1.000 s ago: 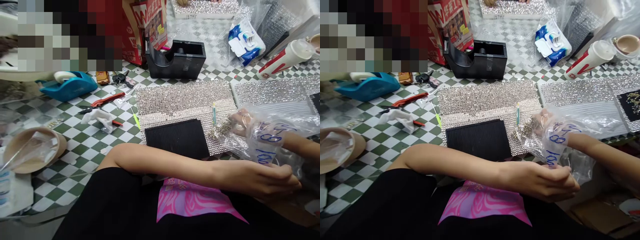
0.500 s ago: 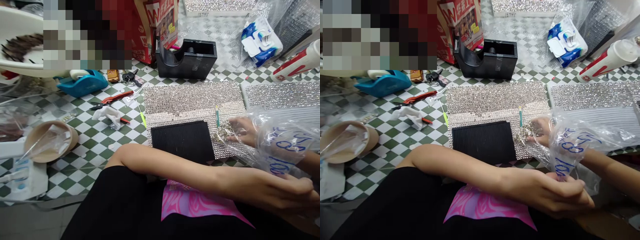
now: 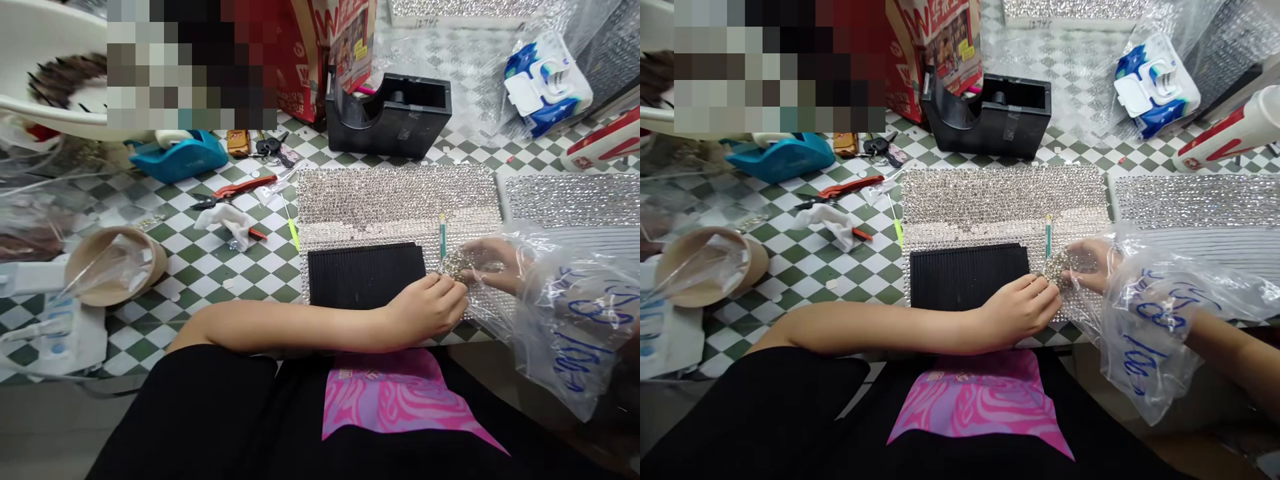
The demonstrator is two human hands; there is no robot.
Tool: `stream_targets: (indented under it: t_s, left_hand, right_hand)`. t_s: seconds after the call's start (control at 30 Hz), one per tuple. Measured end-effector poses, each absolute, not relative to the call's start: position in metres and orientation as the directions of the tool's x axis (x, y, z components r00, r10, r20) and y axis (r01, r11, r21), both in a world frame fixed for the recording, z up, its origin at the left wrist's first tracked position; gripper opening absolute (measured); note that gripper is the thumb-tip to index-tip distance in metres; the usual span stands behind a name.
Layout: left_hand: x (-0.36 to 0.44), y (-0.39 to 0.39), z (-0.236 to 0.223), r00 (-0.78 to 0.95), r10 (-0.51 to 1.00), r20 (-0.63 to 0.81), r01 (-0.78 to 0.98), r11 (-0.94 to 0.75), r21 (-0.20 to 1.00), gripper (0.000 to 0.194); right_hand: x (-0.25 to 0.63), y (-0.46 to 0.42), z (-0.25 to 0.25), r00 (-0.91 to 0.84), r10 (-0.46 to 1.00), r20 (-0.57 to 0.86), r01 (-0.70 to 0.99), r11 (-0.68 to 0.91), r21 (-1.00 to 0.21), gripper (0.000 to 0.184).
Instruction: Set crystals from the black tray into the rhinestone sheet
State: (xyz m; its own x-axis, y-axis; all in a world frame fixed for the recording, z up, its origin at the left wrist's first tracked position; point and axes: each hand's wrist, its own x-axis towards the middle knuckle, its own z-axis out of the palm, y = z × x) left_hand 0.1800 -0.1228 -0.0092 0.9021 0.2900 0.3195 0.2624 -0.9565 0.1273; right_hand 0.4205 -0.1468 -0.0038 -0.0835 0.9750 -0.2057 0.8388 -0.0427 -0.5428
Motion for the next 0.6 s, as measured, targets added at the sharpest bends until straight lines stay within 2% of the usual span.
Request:
stream_targets:
  t_s: [0.13, 0.27, 0.6]
  left_hand:
    - [0.181, -0.127, -0.010, 0.910, 0.290, 0.296, 0.257, -0.955, 0.146, 0.027]
    - [0.177, -0.129, -0.012, 0.905, 0.310, 0.291, 0.274, -0.949, 0.156, 0.024]
    - [0.175, -0.130, -0.020, 0.901, 0.329, 0.283, 0.290, -0.942, 0.171, 0.024]
  right_hand:
    - [0.424, -0.141, -0.005, -0.098, 0.956, -0.278, 0.825, -0.078, -0.560, 0.045]
    - [0.427, -0.141, -0.008, -0.137, 0.927, -0.350, 0.802, -0.103, -0.588, 0.038]
    - [0.411, -0.140, -0.004, -0.004, 0.936, -0.351, 0.715, -0.243, -0.655, 0.055]
